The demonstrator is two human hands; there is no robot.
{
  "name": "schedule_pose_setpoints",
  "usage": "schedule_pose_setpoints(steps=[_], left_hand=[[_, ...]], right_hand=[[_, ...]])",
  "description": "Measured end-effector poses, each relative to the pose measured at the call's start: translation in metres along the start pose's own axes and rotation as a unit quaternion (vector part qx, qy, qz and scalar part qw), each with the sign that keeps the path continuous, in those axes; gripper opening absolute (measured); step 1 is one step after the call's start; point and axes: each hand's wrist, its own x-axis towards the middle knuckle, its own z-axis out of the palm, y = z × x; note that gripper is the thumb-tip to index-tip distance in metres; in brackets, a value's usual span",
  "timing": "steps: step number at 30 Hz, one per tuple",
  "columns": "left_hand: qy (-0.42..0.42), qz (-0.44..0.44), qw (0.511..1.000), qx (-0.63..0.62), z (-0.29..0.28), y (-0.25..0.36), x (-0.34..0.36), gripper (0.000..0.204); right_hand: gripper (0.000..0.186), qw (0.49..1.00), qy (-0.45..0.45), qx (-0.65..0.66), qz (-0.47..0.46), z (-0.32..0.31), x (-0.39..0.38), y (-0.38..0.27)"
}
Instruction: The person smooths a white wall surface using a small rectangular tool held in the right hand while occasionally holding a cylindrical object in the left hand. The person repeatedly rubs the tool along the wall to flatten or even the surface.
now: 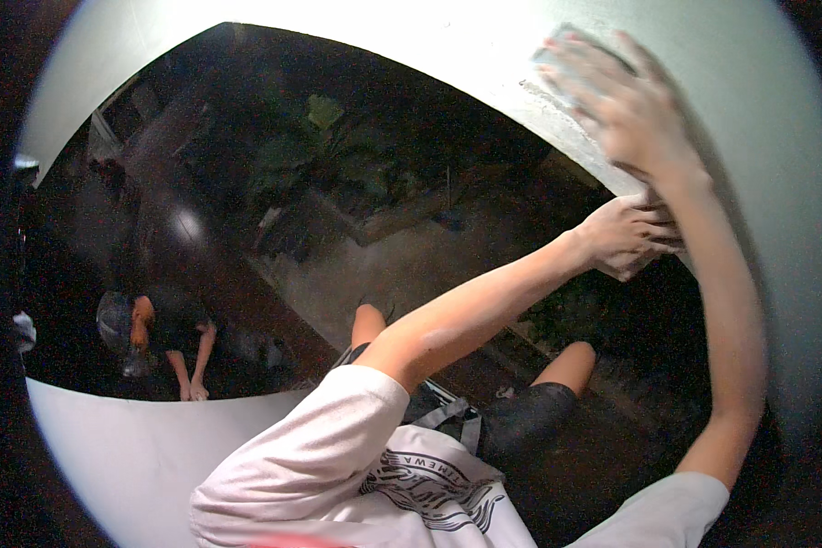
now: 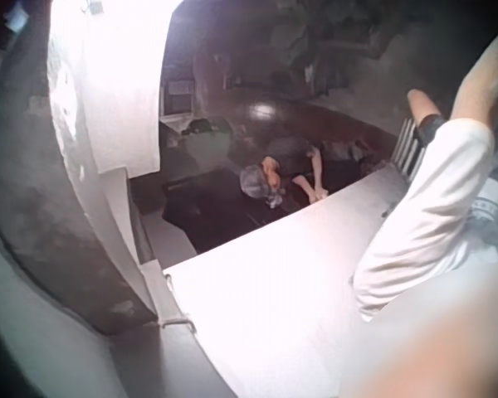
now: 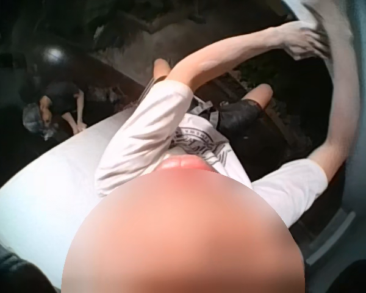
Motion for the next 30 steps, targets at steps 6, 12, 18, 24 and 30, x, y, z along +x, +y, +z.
schedule_pose_setpoints(steps=[6, 12, 18, 24, 30], left_hand=[[-0.01, 0.053, 0.993, 0.106, -0.015, -0.008, -0.023, 0.066], [-0.078, 0.001, 0.996, 0.036, -0.046, -0.039, -0.055, 0.082], [-0.008, -0.142, 0.98, 0.136, -0.111, -0.099, -0.098, 0.082], [0.0, -0.196, 0.969, 0.148, -0.142, -0.118, -0.111, 0.09], [-0.085, -0.189, 0.951, 0.231, -0.163, -0.133, -0.115, 0.097]], right_hand=[[0.052, 0.992, -0.044, -0.073, 0.091, -0.04, -0.103, 0.026], [0.048, 0.985, -0.075, -0.078, 0.135, -0.022, -0.15, 0.014], [0.048, 0.989, -0.032, -0.086, 0.112, -0.021, -0.148, 0.015], [0.048, 0.988, -0.047, -0.087, 0.116, -0.026, -0.143, 0.016], [0.061, 0.99, -0.012, -0.042, 0.132, -0.026, -0.143, 0.015]])
